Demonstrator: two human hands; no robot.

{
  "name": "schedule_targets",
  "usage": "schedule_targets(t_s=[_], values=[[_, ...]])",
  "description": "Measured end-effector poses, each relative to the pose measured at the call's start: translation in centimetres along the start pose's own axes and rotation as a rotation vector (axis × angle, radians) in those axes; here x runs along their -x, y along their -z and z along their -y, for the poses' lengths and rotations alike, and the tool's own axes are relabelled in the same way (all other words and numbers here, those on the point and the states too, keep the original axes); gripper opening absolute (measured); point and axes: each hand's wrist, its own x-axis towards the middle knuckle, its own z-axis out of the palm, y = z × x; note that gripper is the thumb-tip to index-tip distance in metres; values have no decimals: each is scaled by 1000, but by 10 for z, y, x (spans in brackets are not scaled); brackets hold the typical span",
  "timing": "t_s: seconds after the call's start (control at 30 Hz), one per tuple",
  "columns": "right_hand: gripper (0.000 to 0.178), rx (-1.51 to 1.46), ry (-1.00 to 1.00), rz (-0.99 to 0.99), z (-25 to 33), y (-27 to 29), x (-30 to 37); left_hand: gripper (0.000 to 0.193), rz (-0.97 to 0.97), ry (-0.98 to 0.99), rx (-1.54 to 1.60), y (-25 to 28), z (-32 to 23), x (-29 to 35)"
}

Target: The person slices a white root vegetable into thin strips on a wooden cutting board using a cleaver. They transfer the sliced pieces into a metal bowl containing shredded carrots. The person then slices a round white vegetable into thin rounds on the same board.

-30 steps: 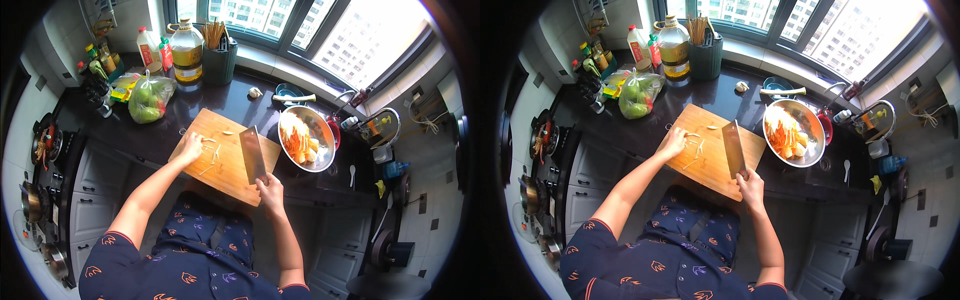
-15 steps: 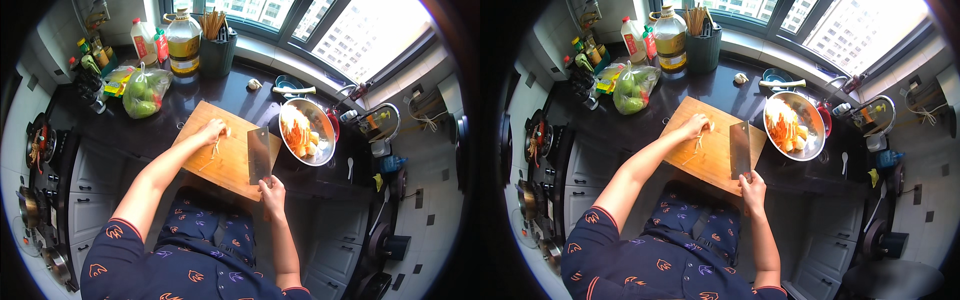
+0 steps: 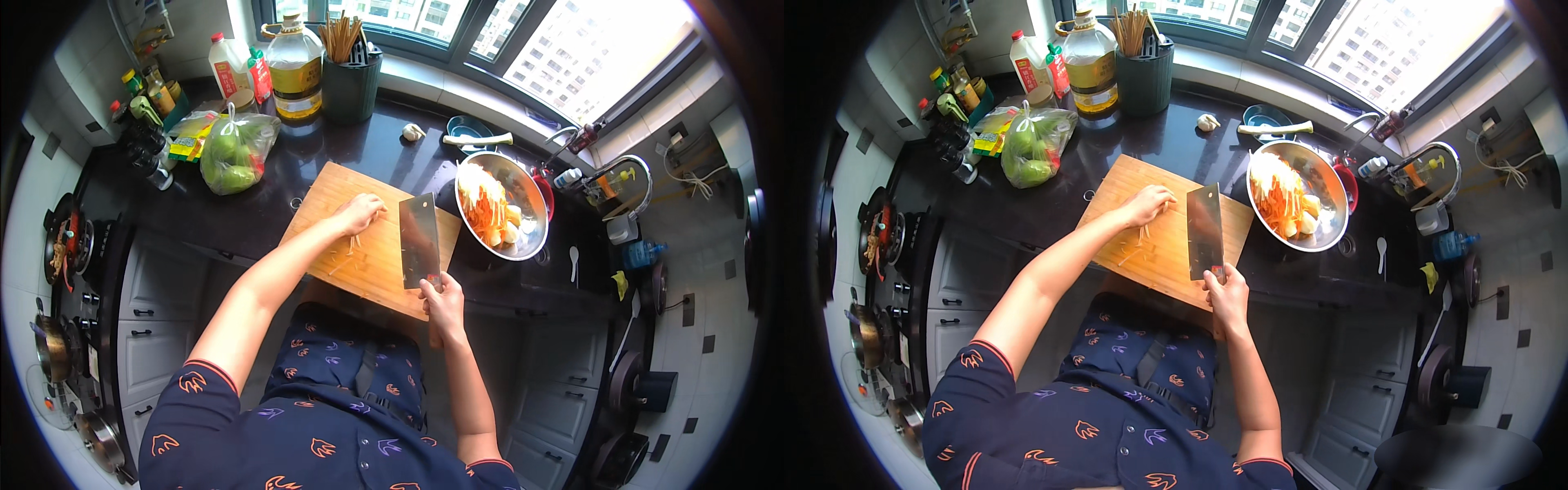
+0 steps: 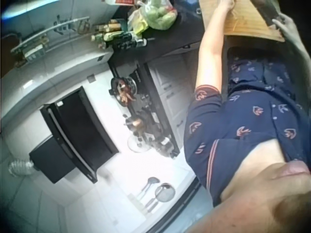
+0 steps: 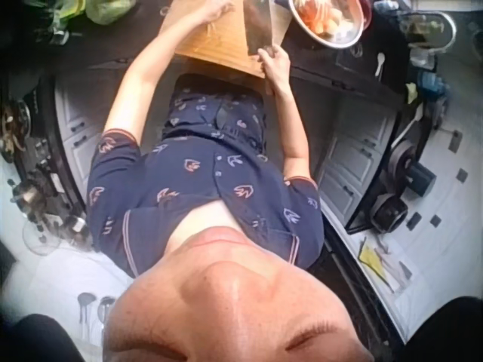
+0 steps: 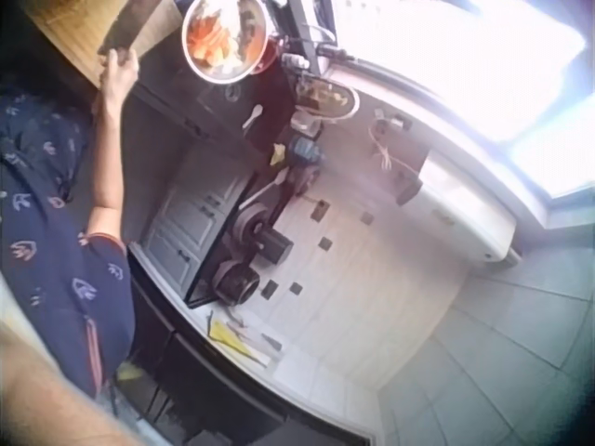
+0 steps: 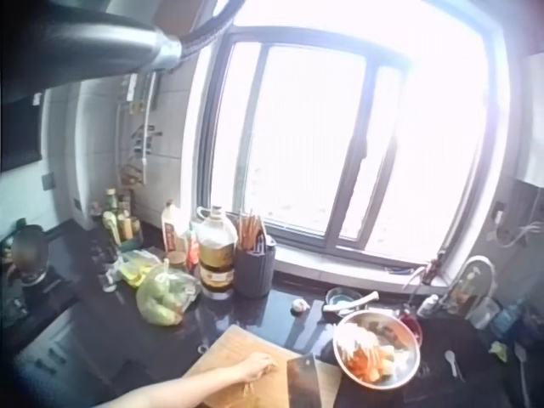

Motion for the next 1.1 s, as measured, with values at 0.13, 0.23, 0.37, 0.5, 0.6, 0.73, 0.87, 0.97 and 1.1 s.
schedule_targets(t_s=[0.13,0.23,0.37,0.5,0.6,0.73,0.87,0.97,1.1], values=[[12,22,-41,6,-14,10,10,12,58,105,-100,12,-22,14],[11,-6,-87,17,-35,15,20,15,212,114,-90,33,-11,51],[10,-156,-146,63,-57,21,23,23,-111,201,-38,59,13,87],[9,-266,-176,77,-61,11,33,21,-114,369,-81,54,28,89],[9,-340,-212,71,-64,1,47,14,-112,293,-87,26,18,90],[7,-376,-228,79,-69,3,59,20,-70,162,-82,24,-14,88],[7,-381,-248,77,-78,11,70,32,-178,245,-122,64,-41,117],[8,-399,-254,71,-89,9,71,44,-96,326,-118,68,-77,140],[8,-419,-274,47,-89,-2,73,43,-83,330,-36,31,-121,151]])
